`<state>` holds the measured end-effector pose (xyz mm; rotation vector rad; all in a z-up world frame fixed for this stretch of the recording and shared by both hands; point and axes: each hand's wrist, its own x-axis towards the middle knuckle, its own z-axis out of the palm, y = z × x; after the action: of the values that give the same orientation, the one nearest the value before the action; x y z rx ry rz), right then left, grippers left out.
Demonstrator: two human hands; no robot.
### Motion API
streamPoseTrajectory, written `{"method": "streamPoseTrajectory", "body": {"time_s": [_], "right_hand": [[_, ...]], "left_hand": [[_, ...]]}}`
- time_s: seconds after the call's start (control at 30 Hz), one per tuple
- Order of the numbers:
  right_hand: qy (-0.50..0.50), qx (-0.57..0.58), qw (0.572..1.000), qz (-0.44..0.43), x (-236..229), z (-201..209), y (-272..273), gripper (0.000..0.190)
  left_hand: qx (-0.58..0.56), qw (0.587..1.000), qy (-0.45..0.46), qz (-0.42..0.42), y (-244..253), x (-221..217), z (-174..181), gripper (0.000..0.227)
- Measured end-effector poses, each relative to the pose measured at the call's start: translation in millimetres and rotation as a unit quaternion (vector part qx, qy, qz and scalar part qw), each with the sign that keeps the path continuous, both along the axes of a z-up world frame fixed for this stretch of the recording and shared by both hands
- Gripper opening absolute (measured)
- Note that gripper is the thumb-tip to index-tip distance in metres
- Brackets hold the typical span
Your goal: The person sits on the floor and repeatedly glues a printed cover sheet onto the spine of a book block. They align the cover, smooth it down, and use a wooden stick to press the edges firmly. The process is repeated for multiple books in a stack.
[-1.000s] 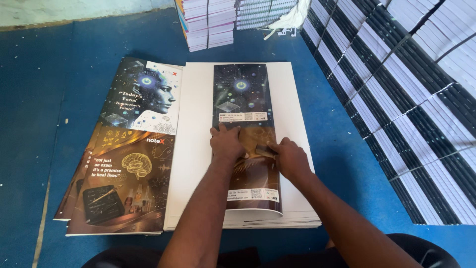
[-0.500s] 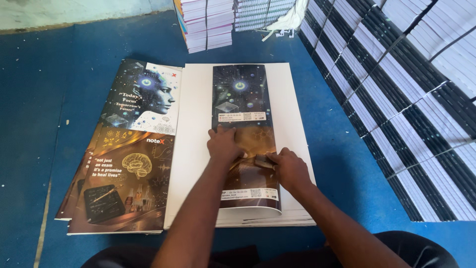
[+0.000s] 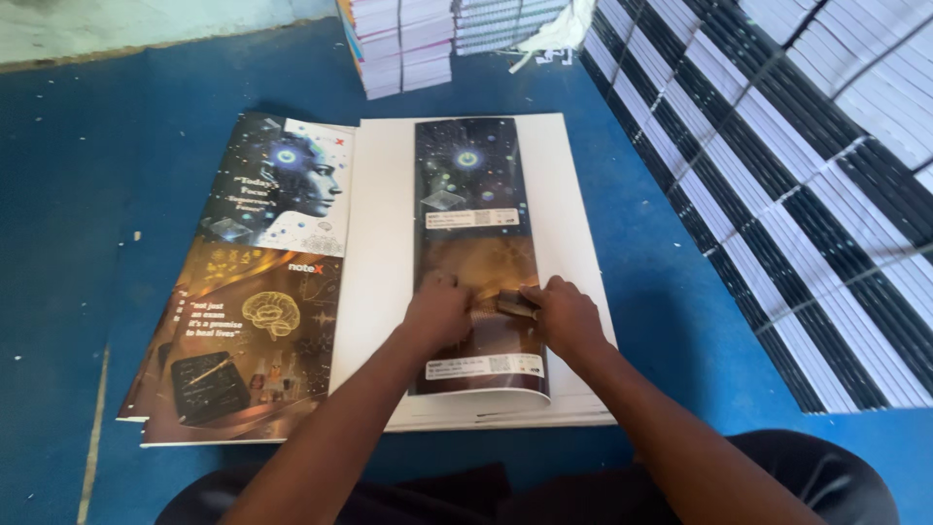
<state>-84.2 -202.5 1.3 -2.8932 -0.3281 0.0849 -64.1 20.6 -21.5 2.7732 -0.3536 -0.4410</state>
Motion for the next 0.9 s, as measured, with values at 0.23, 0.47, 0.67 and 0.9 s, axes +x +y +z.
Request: {"method": "streamPoseTrajectory", "body": {"time_s": [0.23,0.47,0.67,0.9], "right_hand": [[0.0,0.015,1.0,0.016,7,-7,-6,0.04],[0.021,0.044,0.998,0.051,6,-6,-12,0.043],[0.047,0.04,0.996,0.063,-5,-6,-15,0.038],[0.101,0.052,0.99,0.088,-22,1,-21,0.038]], "left_hand": [[0.023,0.998,0.057,-0.016,-6,-19,5,0.069],[0.011,1.0,0.018,0.02,-12,-25,-13,0.077],[0.01,0.999,0.016,0.049,-18,-31,-11,0.076],[0.024,0.997,0.048,0.062,-22,-39,8,0.075]]}}
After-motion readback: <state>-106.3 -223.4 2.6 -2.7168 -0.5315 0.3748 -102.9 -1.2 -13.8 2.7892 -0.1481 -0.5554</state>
